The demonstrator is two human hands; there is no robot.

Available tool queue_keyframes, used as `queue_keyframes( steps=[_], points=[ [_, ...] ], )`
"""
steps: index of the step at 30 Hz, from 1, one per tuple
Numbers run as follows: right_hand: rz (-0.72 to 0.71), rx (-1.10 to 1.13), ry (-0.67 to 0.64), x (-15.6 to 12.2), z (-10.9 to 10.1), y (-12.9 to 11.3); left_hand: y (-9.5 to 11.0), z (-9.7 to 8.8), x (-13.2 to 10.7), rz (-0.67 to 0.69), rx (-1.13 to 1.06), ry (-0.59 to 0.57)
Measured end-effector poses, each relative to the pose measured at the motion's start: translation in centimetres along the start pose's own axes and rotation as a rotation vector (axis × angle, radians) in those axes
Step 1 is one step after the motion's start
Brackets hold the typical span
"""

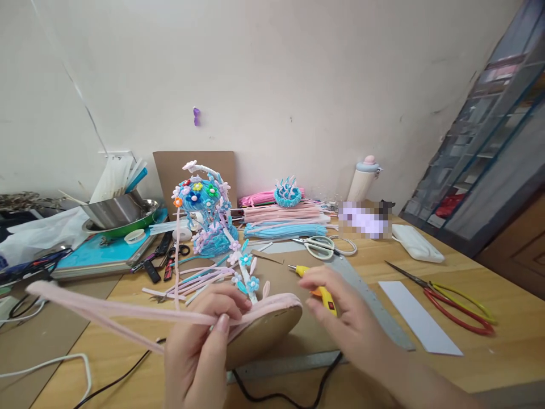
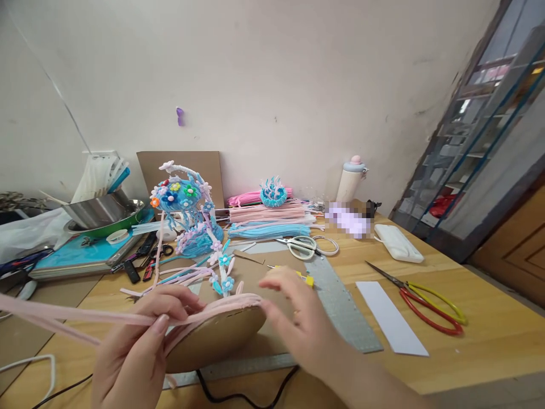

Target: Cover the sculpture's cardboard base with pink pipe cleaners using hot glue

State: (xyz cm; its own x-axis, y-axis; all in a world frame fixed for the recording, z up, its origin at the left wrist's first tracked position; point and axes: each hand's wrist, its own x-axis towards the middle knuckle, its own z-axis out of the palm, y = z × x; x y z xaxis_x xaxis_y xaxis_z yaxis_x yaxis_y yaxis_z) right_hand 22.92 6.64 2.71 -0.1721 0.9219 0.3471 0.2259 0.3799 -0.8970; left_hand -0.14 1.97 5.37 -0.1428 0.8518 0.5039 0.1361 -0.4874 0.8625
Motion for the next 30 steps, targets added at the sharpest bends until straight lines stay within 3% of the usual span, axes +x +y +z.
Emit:
queue_keyframes(
  steps=[1,3,8,11,14,22,30],
  points=[
    [-0.129,-0.002,-0.047,-0.2,1.1,-0.6,-0.1,-0.1,-0.2,-0.001,-0.005,0.012],
    [-0.199,0.060,-0.088,-0.5,2.9,-1.1,-0.3,-0.2,-0.5,0.000,0.001,0.023],
    [0.077,0.232,-0.099,-0.7,5.2,-0.6,-0.4,-0.6,-1.1,0.027,0.039,0.053],
    [0.079,0.207,-0.113,-0.6,5.4,-0.6,-0.5,-0.6,-1.5,0.040,0.054,0.044],
    [0.071,0.205,-0.100,-0.4,5.4,-0.8,-0.8,-0.1,-2.0,0.063,0.056,0.108],
    [0.174,0.241,-0.010,0.2,5.1,-0.6,-2.9,0.9,-2.7,0.251,0.150,0.234],
    [0.222,0.270,0.006,0.4,5.0,-0.2,-3.6,1.8,-3.0,0.268,0.152,0.353]
  ],
)
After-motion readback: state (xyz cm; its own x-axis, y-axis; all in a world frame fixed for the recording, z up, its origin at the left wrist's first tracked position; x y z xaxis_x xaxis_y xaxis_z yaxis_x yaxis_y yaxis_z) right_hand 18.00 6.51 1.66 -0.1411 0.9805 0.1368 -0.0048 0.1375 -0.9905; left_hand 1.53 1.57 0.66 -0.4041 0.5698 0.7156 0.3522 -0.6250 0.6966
